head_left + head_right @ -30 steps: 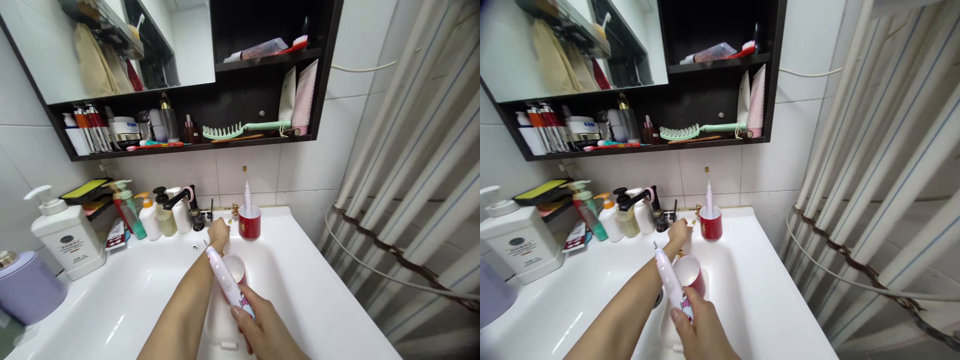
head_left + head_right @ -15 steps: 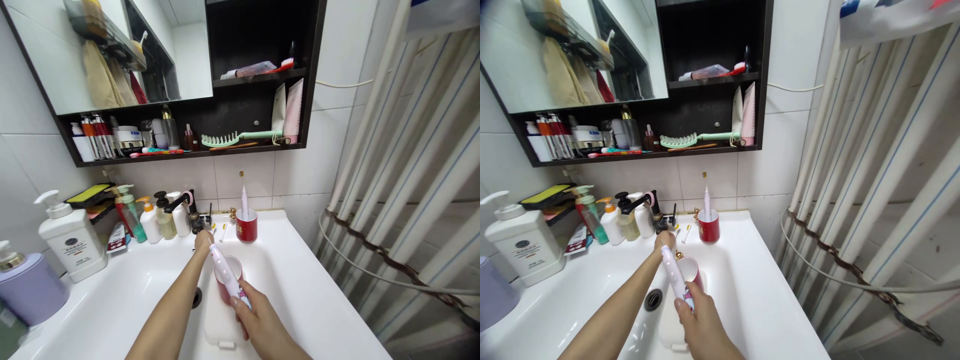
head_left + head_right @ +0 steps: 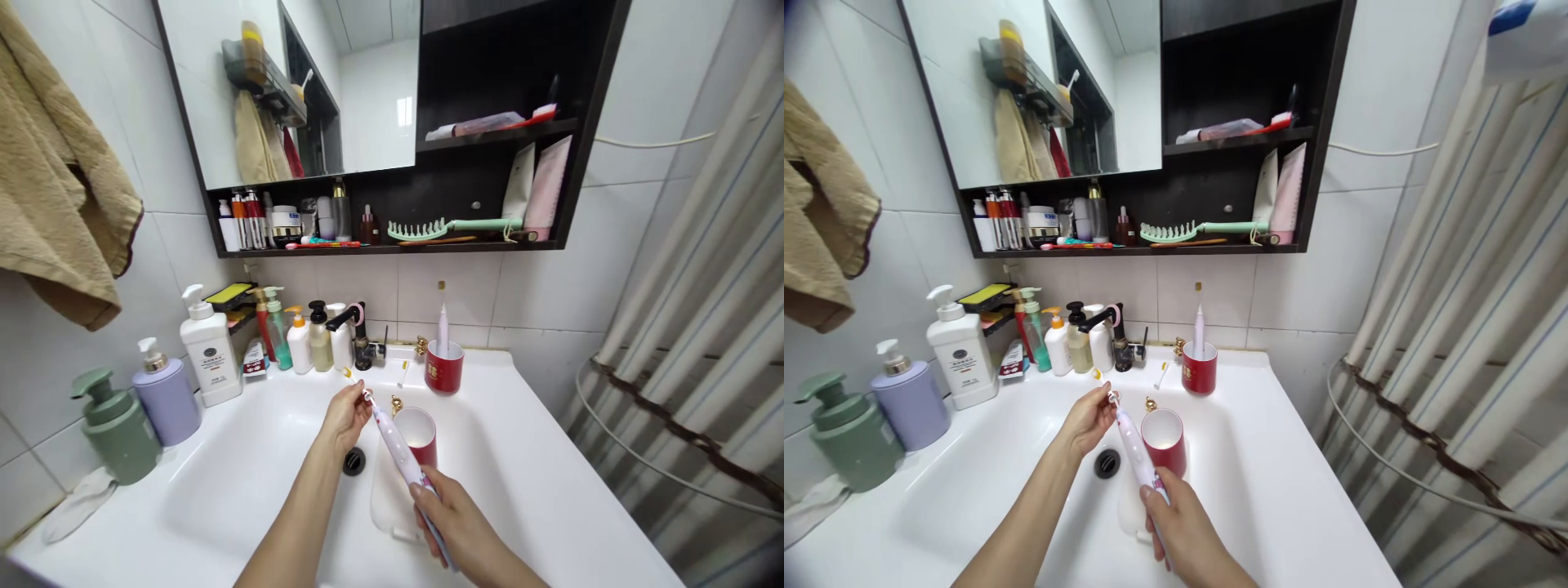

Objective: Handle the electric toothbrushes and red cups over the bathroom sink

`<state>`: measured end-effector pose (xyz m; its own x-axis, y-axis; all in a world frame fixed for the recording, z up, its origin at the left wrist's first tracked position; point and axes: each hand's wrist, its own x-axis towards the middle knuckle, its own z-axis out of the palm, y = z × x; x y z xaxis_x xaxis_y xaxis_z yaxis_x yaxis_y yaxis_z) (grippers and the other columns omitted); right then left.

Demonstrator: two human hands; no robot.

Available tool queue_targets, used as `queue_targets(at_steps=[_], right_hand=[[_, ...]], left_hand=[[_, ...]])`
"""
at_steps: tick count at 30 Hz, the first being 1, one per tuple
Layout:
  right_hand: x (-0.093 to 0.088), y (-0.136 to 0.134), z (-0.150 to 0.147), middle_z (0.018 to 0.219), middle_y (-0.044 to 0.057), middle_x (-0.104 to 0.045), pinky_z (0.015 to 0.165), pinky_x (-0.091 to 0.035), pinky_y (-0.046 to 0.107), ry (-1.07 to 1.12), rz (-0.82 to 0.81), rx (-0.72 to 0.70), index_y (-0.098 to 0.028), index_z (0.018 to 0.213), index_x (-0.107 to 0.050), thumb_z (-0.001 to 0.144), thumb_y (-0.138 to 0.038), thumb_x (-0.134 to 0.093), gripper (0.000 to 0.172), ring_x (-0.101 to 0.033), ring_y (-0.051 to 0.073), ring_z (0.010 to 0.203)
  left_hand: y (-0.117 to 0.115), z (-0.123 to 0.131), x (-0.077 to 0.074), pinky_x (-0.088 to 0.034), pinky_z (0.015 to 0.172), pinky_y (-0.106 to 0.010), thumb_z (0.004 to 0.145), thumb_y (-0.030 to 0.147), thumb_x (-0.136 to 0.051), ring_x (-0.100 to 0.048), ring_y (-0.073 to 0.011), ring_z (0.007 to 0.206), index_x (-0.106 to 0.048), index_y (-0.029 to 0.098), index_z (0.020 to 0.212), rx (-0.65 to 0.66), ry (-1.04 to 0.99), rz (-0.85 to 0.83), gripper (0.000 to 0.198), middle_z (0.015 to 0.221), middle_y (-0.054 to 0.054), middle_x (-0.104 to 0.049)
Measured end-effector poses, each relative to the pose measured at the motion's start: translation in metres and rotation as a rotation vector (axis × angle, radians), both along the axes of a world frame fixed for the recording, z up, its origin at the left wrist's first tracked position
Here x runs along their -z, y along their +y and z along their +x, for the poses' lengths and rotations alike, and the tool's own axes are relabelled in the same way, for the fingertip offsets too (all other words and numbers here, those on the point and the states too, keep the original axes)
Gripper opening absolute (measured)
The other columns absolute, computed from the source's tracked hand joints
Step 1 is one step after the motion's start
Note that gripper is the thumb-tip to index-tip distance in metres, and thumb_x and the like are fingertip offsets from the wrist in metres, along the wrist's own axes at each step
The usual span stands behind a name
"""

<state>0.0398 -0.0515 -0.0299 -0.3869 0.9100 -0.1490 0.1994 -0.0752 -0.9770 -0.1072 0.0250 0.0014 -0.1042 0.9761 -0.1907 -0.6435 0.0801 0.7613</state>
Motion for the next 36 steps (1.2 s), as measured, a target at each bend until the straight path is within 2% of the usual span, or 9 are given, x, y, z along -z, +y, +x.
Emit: queue_targets(at_steps=[6,13,19,24,28,33,36], right_hand=[[-0.005,-0.001,-0.002,0.049,-0.007,-0.039,0.028,-0.024,0.015,0.015,-0.056,-0.007,-0.017,0.064,-0.035,0.070,-0.042,-0.035,0.025,-0.032,0.002,0.029],[-0.007,-0.002,-0.002,0.050,-0.007,-0.040,0.029,-0.024,0.015,0.169,-0.158,-0.017,-0.017,0.066,-0.034,0.068,-0.044,-0.037,0.027,-0.031,0.001,0.030],[-0.008,-0.003,-0.004,0.049,-0.007,-0.040,0.030,-0.023,0.015,0.232,-0.155,0.000,-0.017,0.068,-0.033,0.069,-0.044,-0.036,0.027,-0.032,0.001,0.030],[-0.001,-0.001,-0.004,0.050,-0.007,-0.039,0.031,-0.023,0.015,0.217,-0.083,0.034,-0.016,0.069,-0.034,0.070,-0.042,-0.036,0.026,-0.032,0.001,0.029],[0.002,0.000,-0.005,0.050,-0.007,-0.040,0.031,-0.024,0.016,0.198,-0.062,0.059,-0.017,0.070,-0.035,0.069,-0.043,-0.037,0.027,-0.031,0.001,0.029],[0.000,-0.002,-0.004,0.050,-0.007,-0.039,0.031,-0.023,0.017,0.252,-0.135,0.010,-0.017,0.069,-0.035,0.068,-0.046,-0.035,0.029,-0.030,0.002,0.030],[0.001,-0.002,-0.004,0.048,-0.008,-0.038,0.034,-0.025,0.017,0.188,-0.056,0.081,-0.017,0.072,-0.036,0.067,-0.044,-0.040,0.028,-0.032,0.002,0.032]], left_hand=[[0.003,0.003,0.006,-0.034,0.040,-0.014,0.061,0.018,-0.054,-0.041,-0.0028,0.038,-0.041,0.013,0.053,-0.039,0.049,0.031,0.016,0.045,0.003,-0.045],[0.001,0.012,0.008,-0.034,0.043,-0.015,0.054,0.022,-0.059,-0.042,-0.0033,0.041,-0.045,0.012,0.053,-0.030,0.101,0.108,0.017,0.045,0.004,-0.046],[-0.007,0.022,0.003,-0.039,0.050,-0.019,0.057,0.026,-0.057,-0.048,-0.0071,0.045,-0.047,0.012,0.058,0.044,0.066,0.122,0.017,0.047,0.002,-0.049],[-0.010,0.028,0.002,-0.040,0.056,-0.022,0.059,0.025,-0.055,-0.053,-0.0094,0.050,-0.048,0.011,0.062,0.068,0.029,0.131,0.015,0.050,0.000,-0.052],[-0.010,0.030,0.004,-0.040,0.055,-0.021,0.060,0.024,-0.054,-0.053,-0.0094,0.050,-0.047,0.012,0.063,0.085,0.031,0.146,0.015,0.050,0.000,-0.053],[-0.009,0.032,0.004,-0.039,0.053,-0.021,0.058,0.025,-0.055,-0.052,-0.0093,0.049,-0.045,0.012,0.063,0.094,-0.007,0.163,0.017,0.049,0.001,-0.052],[-0.009,0.034,0.003,-0.039,0.054,-0.023,0.058,0.026,-0.055,-0.053,-0.0102,0.050,-0.046,0.012,0.063,0.094,0.000,0.187,0.017,0.049,0.001,-0.053]])
